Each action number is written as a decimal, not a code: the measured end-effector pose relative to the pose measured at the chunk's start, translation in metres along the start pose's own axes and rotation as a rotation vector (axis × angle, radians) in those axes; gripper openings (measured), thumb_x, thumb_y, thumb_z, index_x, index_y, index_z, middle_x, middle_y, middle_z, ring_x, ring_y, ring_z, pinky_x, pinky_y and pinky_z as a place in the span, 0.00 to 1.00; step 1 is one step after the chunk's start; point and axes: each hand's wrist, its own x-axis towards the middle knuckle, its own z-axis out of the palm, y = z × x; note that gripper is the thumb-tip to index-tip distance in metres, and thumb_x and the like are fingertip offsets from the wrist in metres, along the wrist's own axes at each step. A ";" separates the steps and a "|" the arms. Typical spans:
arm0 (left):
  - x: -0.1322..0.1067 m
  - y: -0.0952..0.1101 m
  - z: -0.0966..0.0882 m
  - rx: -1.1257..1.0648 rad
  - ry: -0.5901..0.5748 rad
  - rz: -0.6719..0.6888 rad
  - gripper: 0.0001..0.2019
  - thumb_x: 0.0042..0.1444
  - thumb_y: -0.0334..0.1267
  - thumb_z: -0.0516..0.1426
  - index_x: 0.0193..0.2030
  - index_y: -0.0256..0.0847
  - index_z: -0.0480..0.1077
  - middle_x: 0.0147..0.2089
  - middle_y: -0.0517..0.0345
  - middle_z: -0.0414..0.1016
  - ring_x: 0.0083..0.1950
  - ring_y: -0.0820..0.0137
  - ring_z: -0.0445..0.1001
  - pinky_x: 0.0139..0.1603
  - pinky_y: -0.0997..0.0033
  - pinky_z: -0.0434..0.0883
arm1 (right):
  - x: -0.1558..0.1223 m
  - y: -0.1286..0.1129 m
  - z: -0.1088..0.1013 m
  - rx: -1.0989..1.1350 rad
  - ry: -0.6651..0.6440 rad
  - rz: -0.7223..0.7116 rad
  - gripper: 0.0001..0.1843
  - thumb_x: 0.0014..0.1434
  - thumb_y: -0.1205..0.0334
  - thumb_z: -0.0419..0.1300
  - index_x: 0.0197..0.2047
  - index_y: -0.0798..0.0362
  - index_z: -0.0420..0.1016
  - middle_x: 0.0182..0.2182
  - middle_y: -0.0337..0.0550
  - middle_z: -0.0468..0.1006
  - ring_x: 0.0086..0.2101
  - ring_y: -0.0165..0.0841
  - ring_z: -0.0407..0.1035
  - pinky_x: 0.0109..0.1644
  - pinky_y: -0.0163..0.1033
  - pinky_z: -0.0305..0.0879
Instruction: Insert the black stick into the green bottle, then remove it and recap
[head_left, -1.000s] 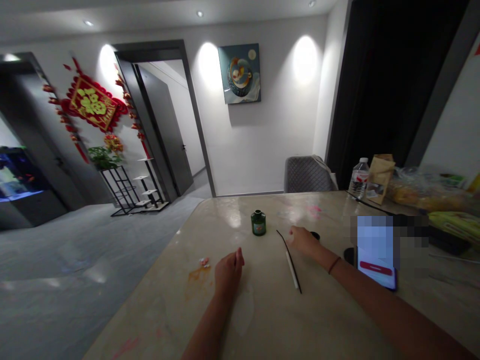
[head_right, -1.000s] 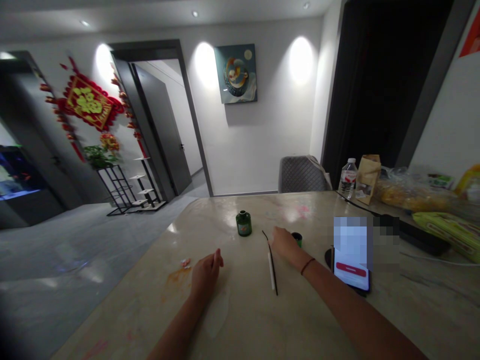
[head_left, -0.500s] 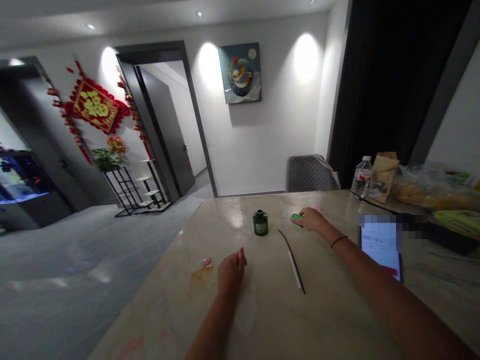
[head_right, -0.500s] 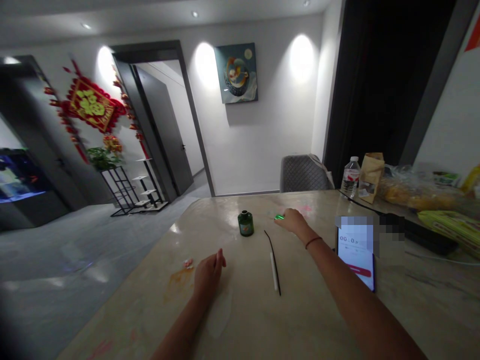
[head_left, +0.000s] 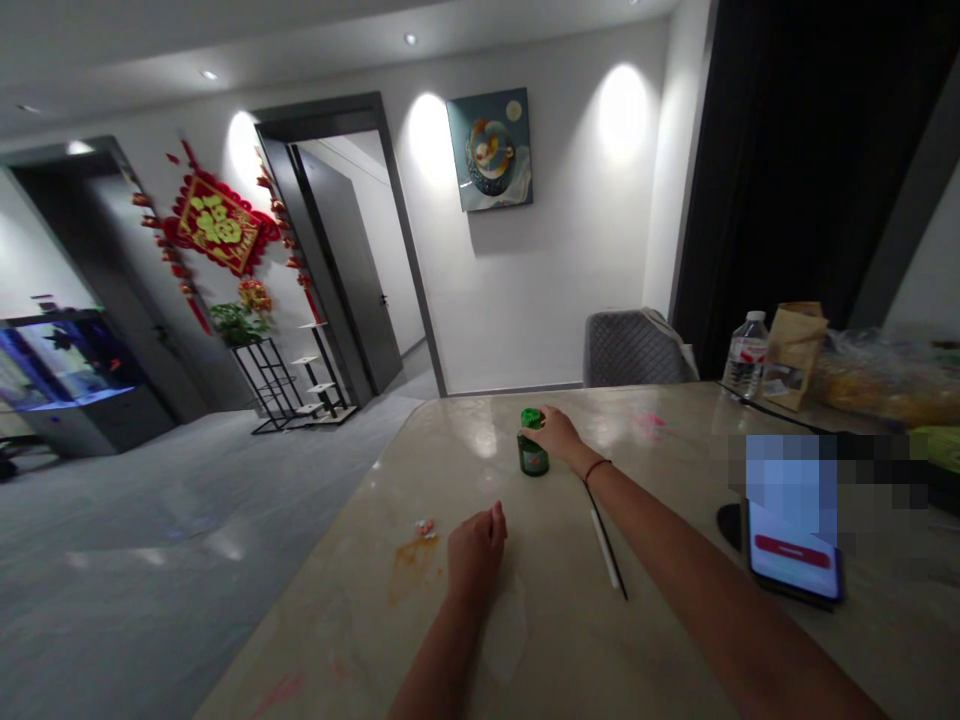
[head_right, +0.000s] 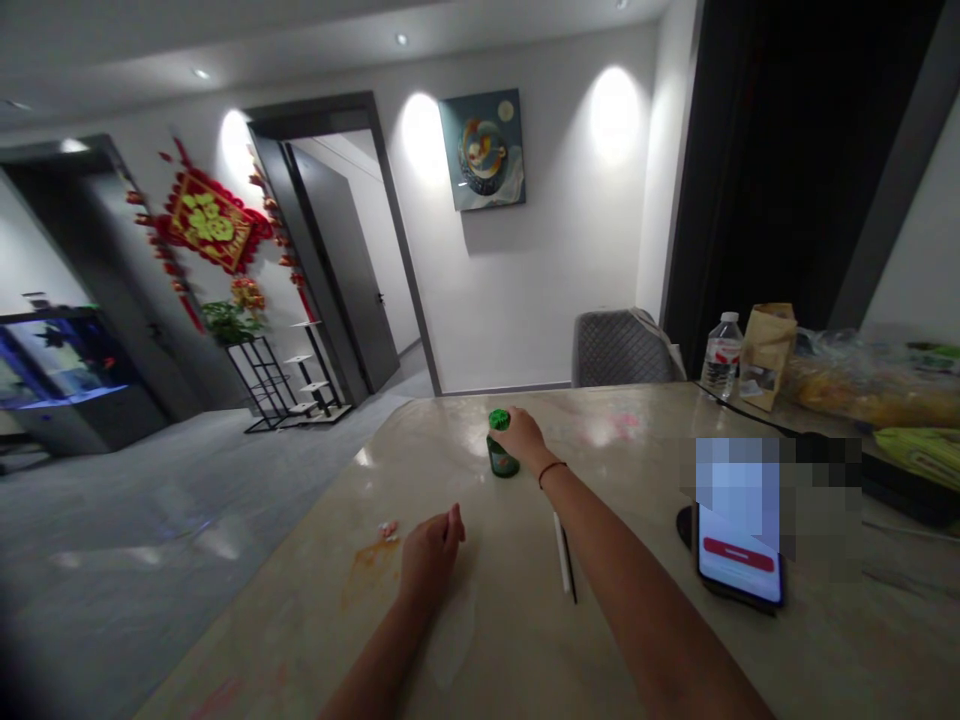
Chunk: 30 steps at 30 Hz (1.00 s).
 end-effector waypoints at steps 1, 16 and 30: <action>0.000 0.000 0.000 0.004 -0.006 -0.001 0.26 0.61 0.43 0.37 0.21 0.39 0.68 0.23 0.55 0.72 0.25 0.73 0.68 0.28 0.75 0.54 | 0.000 0.000 0.002 -0.025 -0.015 -0.010 0.16 0.45 0.59 0.61 0.37 0.57 0.69 0.37 0.50 0.74 0.38 0.35 0.69 0.40 0.35 0.61; -0.001 0.006 0.000 0.034 -0.133 -0.001 0.14 0.58 0.47 0.44 0.37 0.42 0.65 0.27 0.60 0.72 0.30 0.71 0.71 0.28 0.75 0.55 | -0.052 0.008 -0.012 0.212 -0.308 -0.103 0.24 0.36 0.60 0.66 0.38 0.58 0.69 0.33 0.43 0.76 0.32 0.33 0.69 0.36 0.35 0.63; -0.005 0.025 0.019 -0.183 -0.132 0.160 0.21 0.39 0.48 0.61 0.40 0.39 0.70 0.39 0.54 0.73 0.42 0.64 0.68 0.40 0.70 0.62 | -0.122 0.015 -0.041 0.906 -0.503 -0.025 0.28 0.46 0.48 0.61 0.47 0.54 0.68 0.42 0.45 0.74 0.46 0.38 0.66 0.52 0.43 0.59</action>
